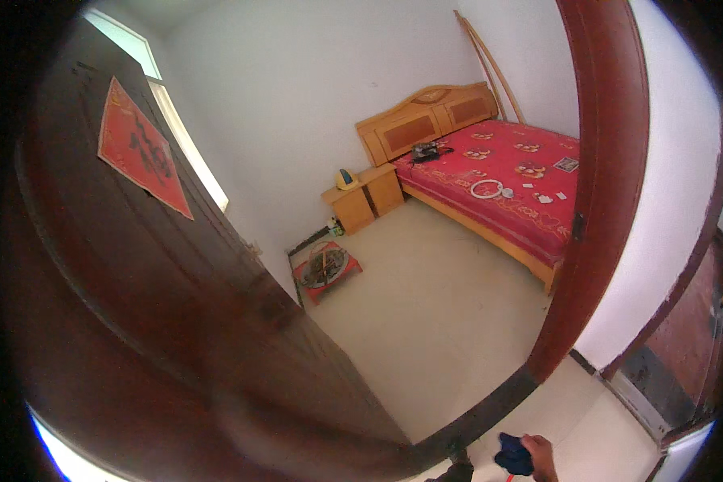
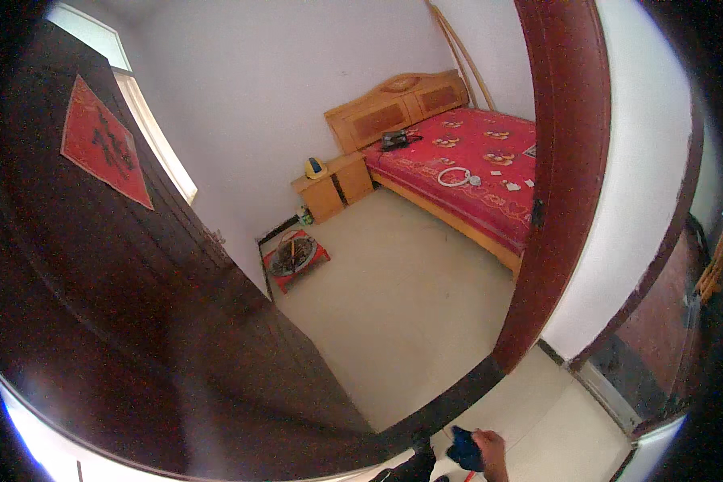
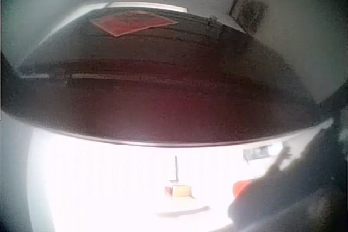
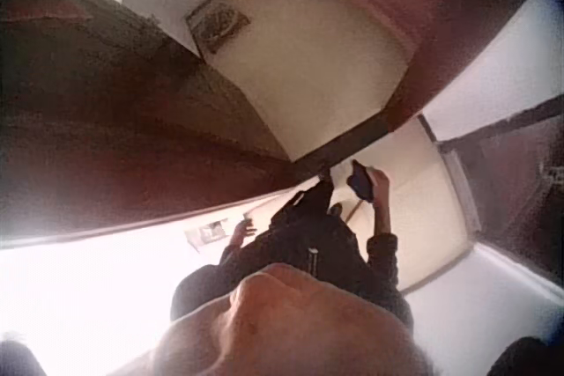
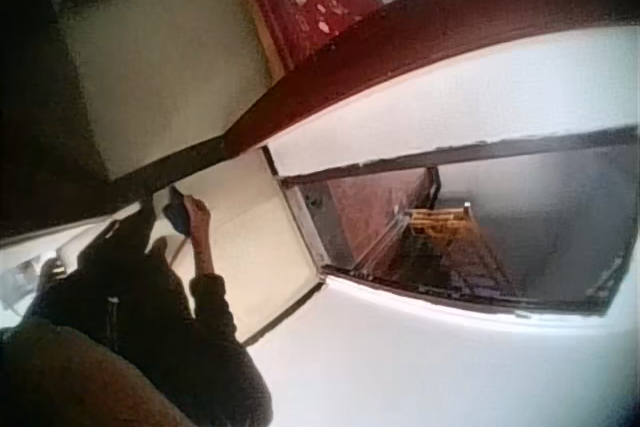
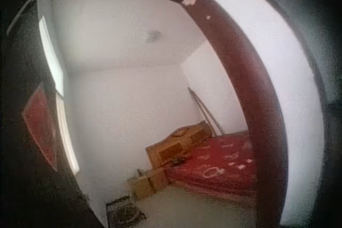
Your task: The person moves several large bags and a folded umbrella aside, then wipes the window sill and glass with a dark cloth. The person also picks up a spray bottle and places it on the sill before continuing to wipe the sill and glass.
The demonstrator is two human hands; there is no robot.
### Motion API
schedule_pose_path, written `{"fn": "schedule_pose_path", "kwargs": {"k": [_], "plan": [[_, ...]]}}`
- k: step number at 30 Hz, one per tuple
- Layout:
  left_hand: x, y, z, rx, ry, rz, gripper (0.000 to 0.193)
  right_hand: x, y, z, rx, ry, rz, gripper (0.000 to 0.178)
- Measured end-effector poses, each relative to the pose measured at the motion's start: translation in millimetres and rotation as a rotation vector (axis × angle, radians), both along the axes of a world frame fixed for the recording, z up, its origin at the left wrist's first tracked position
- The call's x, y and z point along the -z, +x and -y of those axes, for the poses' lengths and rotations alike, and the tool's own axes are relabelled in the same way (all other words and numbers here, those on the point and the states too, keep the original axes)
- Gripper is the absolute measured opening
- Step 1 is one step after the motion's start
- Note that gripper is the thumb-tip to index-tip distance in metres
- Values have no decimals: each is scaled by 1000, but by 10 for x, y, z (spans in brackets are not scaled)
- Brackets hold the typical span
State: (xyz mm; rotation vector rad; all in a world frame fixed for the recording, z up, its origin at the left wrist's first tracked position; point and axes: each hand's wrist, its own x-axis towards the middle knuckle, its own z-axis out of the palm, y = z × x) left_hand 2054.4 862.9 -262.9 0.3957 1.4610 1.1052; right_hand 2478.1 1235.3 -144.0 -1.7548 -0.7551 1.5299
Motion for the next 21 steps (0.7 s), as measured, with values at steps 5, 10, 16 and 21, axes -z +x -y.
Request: {"fn": "schedule_pose_path", "kwargs": {"k": [5,10,16,21], "plan": [[324,502,-744,52,268,-30,52,-152,-318,-727,-243,157,-60,35],[137,438,-2392,130,172,-41,43,-217,124,-1384,-358,91,196,49],[-340,664,-4378,307,148,-130,32,33,844,-1725,-203,65,390,54],[-736,1019,-5430,429,141,-237,24,109,1194,-1960,-36,-265,285,40]]}}
